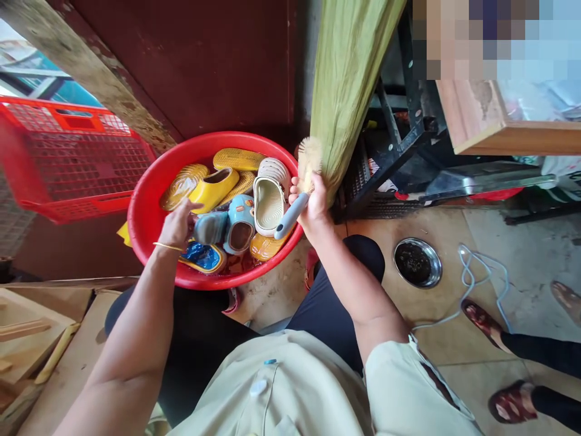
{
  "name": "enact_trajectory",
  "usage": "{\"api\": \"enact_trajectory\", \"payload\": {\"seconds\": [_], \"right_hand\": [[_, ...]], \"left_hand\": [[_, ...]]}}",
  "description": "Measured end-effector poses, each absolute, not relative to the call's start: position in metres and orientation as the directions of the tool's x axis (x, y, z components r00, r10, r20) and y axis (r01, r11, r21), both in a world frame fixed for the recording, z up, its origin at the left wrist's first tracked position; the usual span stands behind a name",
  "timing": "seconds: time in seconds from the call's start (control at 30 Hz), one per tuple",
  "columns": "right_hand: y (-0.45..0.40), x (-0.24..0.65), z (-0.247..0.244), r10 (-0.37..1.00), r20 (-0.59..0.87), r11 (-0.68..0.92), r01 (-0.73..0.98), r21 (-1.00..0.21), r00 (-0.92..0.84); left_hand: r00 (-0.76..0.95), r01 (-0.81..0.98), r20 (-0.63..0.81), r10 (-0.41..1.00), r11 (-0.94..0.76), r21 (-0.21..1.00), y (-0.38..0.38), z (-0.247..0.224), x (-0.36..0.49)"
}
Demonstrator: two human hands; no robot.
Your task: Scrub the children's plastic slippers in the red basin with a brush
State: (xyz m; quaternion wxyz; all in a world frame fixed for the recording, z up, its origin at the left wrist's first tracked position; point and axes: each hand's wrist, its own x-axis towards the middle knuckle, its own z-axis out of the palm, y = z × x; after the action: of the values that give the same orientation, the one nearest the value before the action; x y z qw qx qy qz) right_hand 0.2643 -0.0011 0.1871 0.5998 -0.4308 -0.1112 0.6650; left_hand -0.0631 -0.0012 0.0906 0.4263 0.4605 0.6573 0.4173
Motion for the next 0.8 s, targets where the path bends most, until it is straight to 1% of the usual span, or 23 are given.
{"api": "enact_trajectory", "payload": {"seconds": [0.03,0.1,0.17,0.23,0.3,0.33,0.4,0.47,0.53,0.6,0.67,0.73,0.8], "right_hand": [[-0.002,0.262,0.184,0.885,-0.461,-0.289,-0.692,-0.662,0.072],[-0.006,0.250,0.177,0.871,-0.491,-0.405,-0.610,-0.681,-0.030],[-0.013,0.235,0.169,0.865,-0.478,-0.488,-0.485,-0.726,-0.155],[-0.018,0.221,0.163,0.863,-0.437,-0.505,-0.396,-0.767,-0.254],[-0.020,0.213,0.160,0.858,-0.415,-0.505,-0.357,-0.786,-0.301],[-0.020,0.211,0.160,0.855,-0.420,-0.510,-0.346,-0.788,-0.304],[-0.019,0.211,0.161,0.848,-0.446,-0.524,-0.328,-0.786,-0.288],[-0.018,0.212,0.163,0.844,-0.466,-0.532,-0.316,-0.786,-0.263],[-0.019,0.213,0.166,0.843,-0.467,-0.534,-0.303,-0.789,-0.268],[-0.019,0.213,0.169,0.848,-0.465,-0.527,-0.302,-0.795,-0.255],[-0.019,0.211,0.169,0.861,-0.472,-0.508,-0.319,-0.800,-0.189],[-0.016,0.207,0.168,0.871,-0.483,-0.479,-0.357,-0.802,-0.086],[-0.011,0.202,0.165,0.869,-0.495,-0.464,-0.395,-0.793,-0.028]], "left_hand": [[-0.200,0.360,-0.226,0.953,0.286,0.888,-0.001,0.089,-0.061],[-0.176,0.565,-0.323,0.930,0.364,0.741,-0.001,0.084,-0.054],[-0.167,0.680,-0.356,0.919,0.369,0.634,-0.001,0.078,-0.045],[-0.151,0.721,-0.325,0.934,0.329,0.610,-0.001,0.072,-0.036],[-0.123,0.701,-0.272,0.954,0.278,0.657,-0.001,0.070,-0.030],[-0.126,0.666,-0.261,0.957,0.277,0.693,-0.001,0.072,-0.029],[-0.185,0.526,-0.268,0.945,0.326,0.786,0.000,0.079,-0.032],[-0.267,0.307,-0.296,0.917,0.372,0.876,0.001,0.090,-0.041],[-0.301,0.068,-0.330,0.895,0.366,0.928,0.000,0.102,-0.052],[-0.290,-0.152,-0.373,0.881,0.343,0.927,-0.004,0.111,-0.059],[-0.282,-0.326,-0.385,0.879,0.290,0.900,-0.008,0.117,-0.060],[-0.289,-0.436,-0.349,0.891,0.202,0.877,-0.013,0.120,-0.057],[-0.274,-0.507,-0.292,0.916,0.120,0.853,-0.015,0.123,-0.055]]}}
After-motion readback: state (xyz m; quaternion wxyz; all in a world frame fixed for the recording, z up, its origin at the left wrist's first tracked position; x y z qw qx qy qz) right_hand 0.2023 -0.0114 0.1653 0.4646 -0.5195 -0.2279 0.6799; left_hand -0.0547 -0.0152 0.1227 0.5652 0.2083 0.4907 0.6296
